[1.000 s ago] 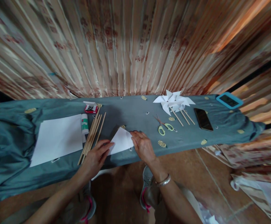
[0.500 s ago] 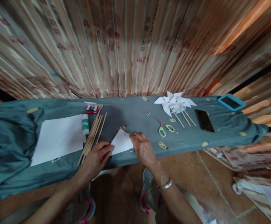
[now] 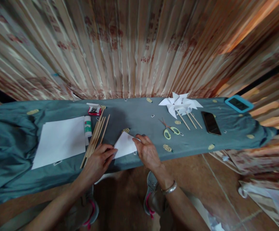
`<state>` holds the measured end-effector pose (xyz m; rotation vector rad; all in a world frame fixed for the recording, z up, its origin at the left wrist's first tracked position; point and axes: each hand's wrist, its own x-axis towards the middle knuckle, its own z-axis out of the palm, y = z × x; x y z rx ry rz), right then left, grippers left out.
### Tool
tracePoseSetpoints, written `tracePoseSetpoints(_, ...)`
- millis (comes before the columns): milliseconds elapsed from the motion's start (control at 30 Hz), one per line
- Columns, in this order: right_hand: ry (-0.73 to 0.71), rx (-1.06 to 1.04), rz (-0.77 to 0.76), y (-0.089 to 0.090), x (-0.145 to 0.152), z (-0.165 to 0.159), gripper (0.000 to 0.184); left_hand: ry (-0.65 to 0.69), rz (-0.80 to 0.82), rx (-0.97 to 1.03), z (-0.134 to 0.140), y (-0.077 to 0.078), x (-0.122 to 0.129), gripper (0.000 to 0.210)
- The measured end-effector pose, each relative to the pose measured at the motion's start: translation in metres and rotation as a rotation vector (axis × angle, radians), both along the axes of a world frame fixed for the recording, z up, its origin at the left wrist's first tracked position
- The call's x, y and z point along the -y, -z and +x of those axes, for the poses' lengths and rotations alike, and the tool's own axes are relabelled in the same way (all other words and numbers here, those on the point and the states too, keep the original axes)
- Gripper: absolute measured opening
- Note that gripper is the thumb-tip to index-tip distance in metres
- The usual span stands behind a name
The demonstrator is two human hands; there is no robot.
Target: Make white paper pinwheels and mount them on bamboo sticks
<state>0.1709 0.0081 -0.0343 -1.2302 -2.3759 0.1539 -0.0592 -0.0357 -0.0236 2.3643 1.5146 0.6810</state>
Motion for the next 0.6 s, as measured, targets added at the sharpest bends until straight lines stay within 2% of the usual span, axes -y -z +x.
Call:
tracePoseSetpoints(300, 0.008, 0.061, 0.052, 0.001, 0.002, -0.006, 0.032, 0.009, -0.036, -0.021, -0.002, 0.004, -0.002, 0.026)
tracePoseSetpoints(600, -0.127, 0.014, -0.059, 0.0, 0.016, -0.03, 0.039, 0.011, -0.012, -0.008, -0.003, 0.007, -0.004, 0.024)
